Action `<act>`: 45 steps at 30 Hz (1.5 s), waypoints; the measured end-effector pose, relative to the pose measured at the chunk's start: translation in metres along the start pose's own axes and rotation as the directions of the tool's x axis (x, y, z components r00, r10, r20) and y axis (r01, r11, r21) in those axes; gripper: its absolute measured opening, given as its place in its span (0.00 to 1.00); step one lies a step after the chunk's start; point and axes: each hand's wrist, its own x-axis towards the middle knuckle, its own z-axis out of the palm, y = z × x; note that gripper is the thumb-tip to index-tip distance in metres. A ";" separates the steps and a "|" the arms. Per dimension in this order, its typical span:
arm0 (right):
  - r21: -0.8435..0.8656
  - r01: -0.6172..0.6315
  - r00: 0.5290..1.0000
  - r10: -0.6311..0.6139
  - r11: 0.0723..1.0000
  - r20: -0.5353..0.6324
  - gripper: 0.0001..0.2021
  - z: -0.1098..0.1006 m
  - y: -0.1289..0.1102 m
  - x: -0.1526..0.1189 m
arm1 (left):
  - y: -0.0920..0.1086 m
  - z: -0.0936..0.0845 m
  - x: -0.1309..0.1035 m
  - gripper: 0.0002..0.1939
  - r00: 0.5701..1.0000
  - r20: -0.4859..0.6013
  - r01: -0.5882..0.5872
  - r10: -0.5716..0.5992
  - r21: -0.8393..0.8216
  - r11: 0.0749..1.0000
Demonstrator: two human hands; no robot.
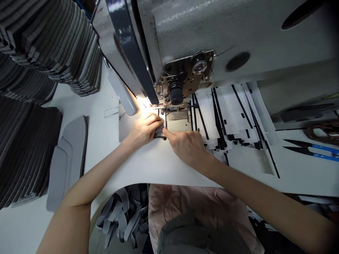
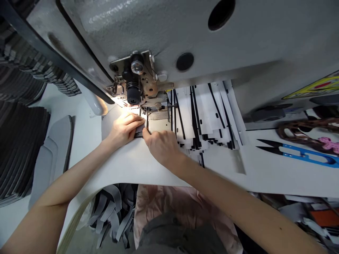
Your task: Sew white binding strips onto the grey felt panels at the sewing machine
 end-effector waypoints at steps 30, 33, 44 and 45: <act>0.012 -0.021 0.992 0.022 1.000 -0.127 0.17 0.013 0.009 0.016 | -0.027 0.017 0.002 0.12 0.982 -0.180 0.090 -0.062 0.153 0.984; 0.014 -0.025 0.991 0.027 1.000 -0.132 0.17 0.014 0.009 0.015 | -0.026 0.016 0.003 0.13 0.980 -0.190 0.083 -0.053 0.155 0.984; 0.038 -0.016 0.990 0.022 0.999 -0.140 0.18 0.014 0.009 0.015 | -0.022 0.012 0.005 0.16 0.980 -0.197 0.055 -0.029 0.130 0.990; 0.041 -0.014 0.990 0.020 0.999 -0.140 0.18 0.015 0.009 0.015 | -0.021 0.011 0.005 0.16 0.980 -0.195 0.054 -0.028 0.133 0.990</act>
